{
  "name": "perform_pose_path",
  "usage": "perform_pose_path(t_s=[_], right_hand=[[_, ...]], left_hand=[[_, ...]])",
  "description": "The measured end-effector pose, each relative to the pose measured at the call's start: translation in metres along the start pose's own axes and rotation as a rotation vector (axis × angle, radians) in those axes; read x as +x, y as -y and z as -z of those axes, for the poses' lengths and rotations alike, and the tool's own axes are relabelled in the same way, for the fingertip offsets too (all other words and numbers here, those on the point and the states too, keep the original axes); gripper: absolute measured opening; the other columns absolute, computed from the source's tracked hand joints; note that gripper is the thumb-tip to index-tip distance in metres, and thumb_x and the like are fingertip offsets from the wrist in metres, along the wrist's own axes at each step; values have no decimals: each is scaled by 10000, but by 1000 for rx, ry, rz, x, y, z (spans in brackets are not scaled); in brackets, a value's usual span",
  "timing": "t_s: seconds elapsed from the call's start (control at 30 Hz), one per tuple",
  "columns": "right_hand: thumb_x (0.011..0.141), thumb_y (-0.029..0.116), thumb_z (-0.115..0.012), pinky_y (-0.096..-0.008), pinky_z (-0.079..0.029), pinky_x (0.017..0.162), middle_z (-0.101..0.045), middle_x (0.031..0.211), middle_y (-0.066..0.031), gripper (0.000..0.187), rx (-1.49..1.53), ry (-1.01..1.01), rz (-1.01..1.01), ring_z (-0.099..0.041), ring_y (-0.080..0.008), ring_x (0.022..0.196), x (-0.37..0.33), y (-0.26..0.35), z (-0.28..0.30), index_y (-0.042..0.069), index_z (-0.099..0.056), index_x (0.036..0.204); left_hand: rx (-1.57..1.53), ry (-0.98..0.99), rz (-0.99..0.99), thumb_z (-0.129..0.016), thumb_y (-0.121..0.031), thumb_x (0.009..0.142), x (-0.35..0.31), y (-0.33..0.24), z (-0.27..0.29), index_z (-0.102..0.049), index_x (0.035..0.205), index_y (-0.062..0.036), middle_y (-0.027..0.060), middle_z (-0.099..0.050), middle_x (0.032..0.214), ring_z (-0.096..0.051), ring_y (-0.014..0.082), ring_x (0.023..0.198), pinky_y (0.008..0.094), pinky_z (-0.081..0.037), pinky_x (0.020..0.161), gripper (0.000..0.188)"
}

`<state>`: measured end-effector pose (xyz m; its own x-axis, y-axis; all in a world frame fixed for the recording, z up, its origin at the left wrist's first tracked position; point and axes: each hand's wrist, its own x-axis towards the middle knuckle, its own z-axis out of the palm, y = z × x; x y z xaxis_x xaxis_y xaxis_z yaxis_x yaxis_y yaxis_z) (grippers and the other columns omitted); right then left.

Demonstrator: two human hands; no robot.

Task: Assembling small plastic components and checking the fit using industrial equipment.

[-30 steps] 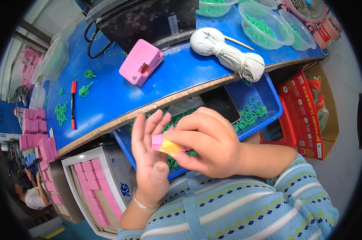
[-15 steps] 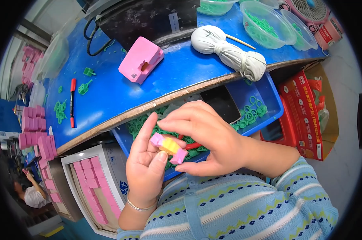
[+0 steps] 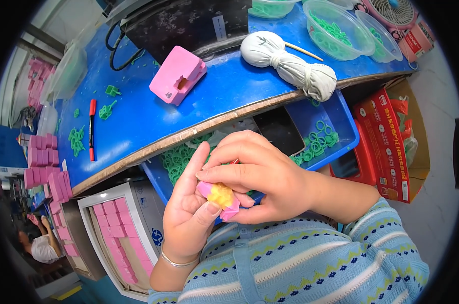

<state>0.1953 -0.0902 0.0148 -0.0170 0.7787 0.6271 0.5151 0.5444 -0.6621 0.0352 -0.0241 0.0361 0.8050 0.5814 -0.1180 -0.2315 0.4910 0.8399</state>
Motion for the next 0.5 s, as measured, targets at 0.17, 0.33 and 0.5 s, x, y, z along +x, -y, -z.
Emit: perform_pose_path(t_s=[0.17, 0.33, 0.5], right_hand=[[652, 198, -788, -401, -397, 861, -553, 1067, -103, 539, 131, -11, -17, -527, -291, 997, -1, -2, -2, 34, -579, 1120], [650, 183, -791, -397, -397, 864, -560, 1054, -97, 548, 113, -25, -26, -531, -287, 990, 0, -3, -2, 40, -565, 1127], [632, 164, -792, -378, -403, 810, -551, 1017, -90, 530, 101, -40, -32, -533, -273, 939, -1, -5, -2, 50, -564, 1096]], left_hand=[[-58, 63, -18, -674, -175, 822, 4, 8, 15, -192, 1403, 48, 182, -595, 1041, -633, 265, 910, 356, -523, 817, 787], [-235, 91, 8, -657, -123, 832, 5, 11, 16, -213, 1407, 20, 200, -596, 1059, -629, 278, 957, 375, -515, 861, 740], [-252, 107, 84, -648, -132, 833, 7, 10, 20, -185, 1411, 15, 226, -538, 1167, -592, 313, 1035, 409, -488, 905, 755]])
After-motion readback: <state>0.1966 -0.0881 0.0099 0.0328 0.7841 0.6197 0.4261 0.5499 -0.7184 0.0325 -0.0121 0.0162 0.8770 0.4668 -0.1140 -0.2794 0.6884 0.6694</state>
